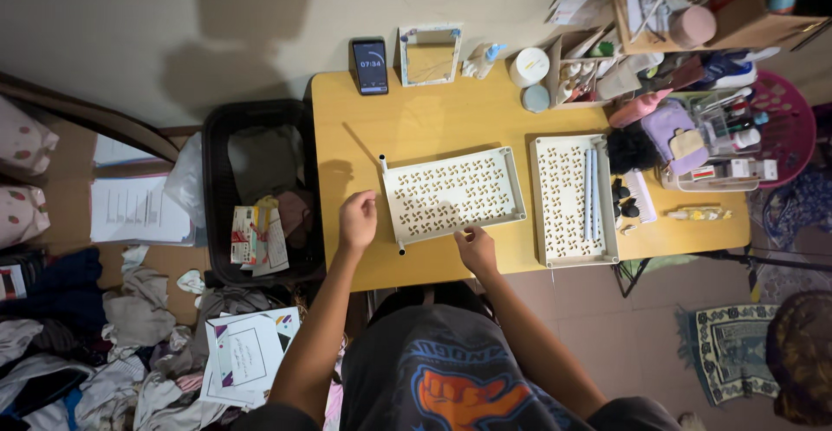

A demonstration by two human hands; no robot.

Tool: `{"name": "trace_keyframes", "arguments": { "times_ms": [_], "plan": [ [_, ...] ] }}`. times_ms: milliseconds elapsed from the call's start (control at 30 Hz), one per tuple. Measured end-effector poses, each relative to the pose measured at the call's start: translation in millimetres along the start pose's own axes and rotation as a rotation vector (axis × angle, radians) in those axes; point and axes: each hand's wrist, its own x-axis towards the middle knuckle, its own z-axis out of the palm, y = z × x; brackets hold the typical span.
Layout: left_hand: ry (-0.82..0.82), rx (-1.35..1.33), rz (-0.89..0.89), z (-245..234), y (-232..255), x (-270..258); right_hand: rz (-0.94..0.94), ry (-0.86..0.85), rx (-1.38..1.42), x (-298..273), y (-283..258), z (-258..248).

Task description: The person assembles a white plastic storage rack by inserting four white legs into the corners of a perforated tray. They repeatedly insert and remove the legs, then place the tray on the table and continue attaching the legs.

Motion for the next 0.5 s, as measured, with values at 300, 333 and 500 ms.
{"name": "trace_keyframes", "arguments": {
  "times_ms": [300,333,500],
  "plan": [
    [-0.261,0.344,0.526,42,-65,9,0.437,-0.178,0.308,43,41,57],
    [-0.333,0.372,0.507,47,-73,11,0.469,-0.182,0.354,44,40,60],
    [-0.293,0.395,0.581,68,-108,11,0.465,-0.107,0.478,46,36,74]
  ]
}}
